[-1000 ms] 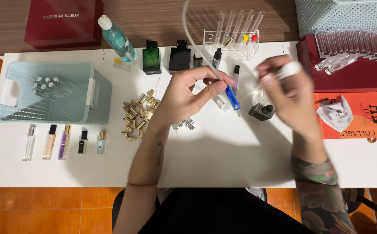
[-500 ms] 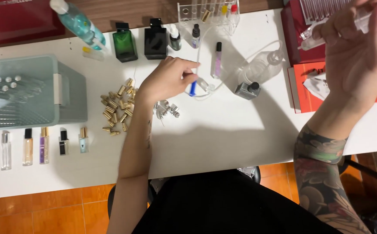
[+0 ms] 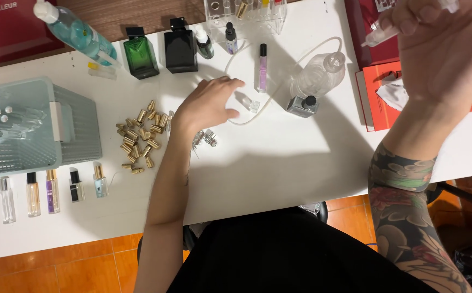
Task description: Using a syringe and tubing to decant perfume from large bottles into small sample vials.
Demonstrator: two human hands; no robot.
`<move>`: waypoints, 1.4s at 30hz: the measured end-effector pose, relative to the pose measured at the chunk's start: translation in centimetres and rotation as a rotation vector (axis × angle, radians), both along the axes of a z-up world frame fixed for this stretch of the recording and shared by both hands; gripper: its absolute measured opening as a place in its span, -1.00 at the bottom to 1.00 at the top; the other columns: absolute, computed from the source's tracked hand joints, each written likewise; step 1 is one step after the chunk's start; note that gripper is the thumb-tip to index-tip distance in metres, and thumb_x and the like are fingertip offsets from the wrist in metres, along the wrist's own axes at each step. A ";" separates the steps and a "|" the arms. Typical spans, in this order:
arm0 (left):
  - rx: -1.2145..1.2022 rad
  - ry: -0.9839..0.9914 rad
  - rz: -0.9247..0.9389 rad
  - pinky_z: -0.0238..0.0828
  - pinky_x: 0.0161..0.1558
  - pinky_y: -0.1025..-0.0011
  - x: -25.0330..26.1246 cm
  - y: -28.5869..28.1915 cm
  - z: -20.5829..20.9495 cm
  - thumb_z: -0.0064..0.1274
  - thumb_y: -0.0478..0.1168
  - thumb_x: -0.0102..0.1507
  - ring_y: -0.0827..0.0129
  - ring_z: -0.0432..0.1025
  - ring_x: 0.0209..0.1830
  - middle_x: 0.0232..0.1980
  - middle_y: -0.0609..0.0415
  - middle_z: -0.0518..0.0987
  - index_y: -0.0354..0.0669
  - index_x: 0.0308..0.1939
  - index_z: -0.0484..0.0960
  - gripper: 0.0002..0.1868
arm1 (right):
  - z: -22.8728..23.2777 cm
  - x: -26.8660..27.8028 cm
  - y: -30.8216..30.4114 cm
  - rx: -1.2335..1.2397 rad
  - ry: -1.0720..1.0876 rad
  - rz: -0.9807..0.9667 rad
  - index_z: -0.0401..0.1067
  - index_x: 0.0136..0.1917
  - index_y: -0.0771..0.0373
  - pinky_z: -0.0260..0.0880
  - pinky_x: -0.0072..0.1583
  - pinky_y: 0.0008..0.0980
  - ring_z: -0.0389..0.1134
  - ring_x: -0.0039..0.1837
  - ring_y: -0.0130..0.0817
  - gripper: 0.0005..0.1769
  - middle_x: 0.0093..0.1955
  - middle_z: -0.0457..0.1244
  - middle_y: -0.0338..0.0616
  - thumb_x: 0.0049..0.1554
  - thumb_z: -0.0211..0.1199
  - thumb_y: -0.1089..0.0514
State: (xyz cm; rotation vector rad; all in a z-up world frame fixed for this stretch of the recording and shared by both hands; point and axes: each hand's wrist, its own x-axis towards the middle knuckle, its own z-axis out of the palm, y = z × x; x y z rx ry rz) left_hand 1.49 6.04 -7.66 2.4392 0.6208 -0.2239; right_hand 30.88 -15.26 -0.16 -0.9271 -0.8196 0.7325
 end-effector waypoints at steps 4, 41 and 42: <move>-0.085 -0.028 -0.109 0.41 0.08 0.22 1.2 -1.7 1.7 0.44 -0.20 -0.05 0.11 0.49 0.08 0.12 0.01 0.59 -0.16 0.10 0.51 -0.34 | -2.0 0.4 -0.3 -0.002 0.058 0.013 0.13 -0.14 0.30 0.13 -0.03 -0.27 0.04 -0.18 -0.31 -0.45 -0.25 0.04 -0.13 0.51 -0.24 -0.16; 0.180 -0.742 -0.160 0.27 0.10 0.29 -1.8 -0.5 4.7 0.30 -0.16 0.30 0.30 0.49 -0.18 -0.22 0.08 0.60 -0.12 -0.01 0.63 -0.75 | -4.9 1.0 1.2 -0.082 0.115 0.061 -0.01 -0.30 0.16 -0.06 -0.15 -0.34 -0.13 -0.29 -0.35 -0.35 -0.34 -0.13 -0.21 0.47 -0.22 -0.30; 0.168 -0.736 -0.132 0.27 0.11 0.30 -1.8 -0.6 5.0 0.29 -0.15 0.31 0.28 0.47 -0.16 -0.20 0.07 0.61 -0.13 0.04 0.64 -0.72 | -4.4 0.5 1.3 -0.083 0.113 0.075 0.00 -0.30 0.15 -0.05 -0.15 -0.35 -0.12 -0.29 -0.35 -0.37 -0.35 -0.11 -0.19 0.47 -0.25 -0.28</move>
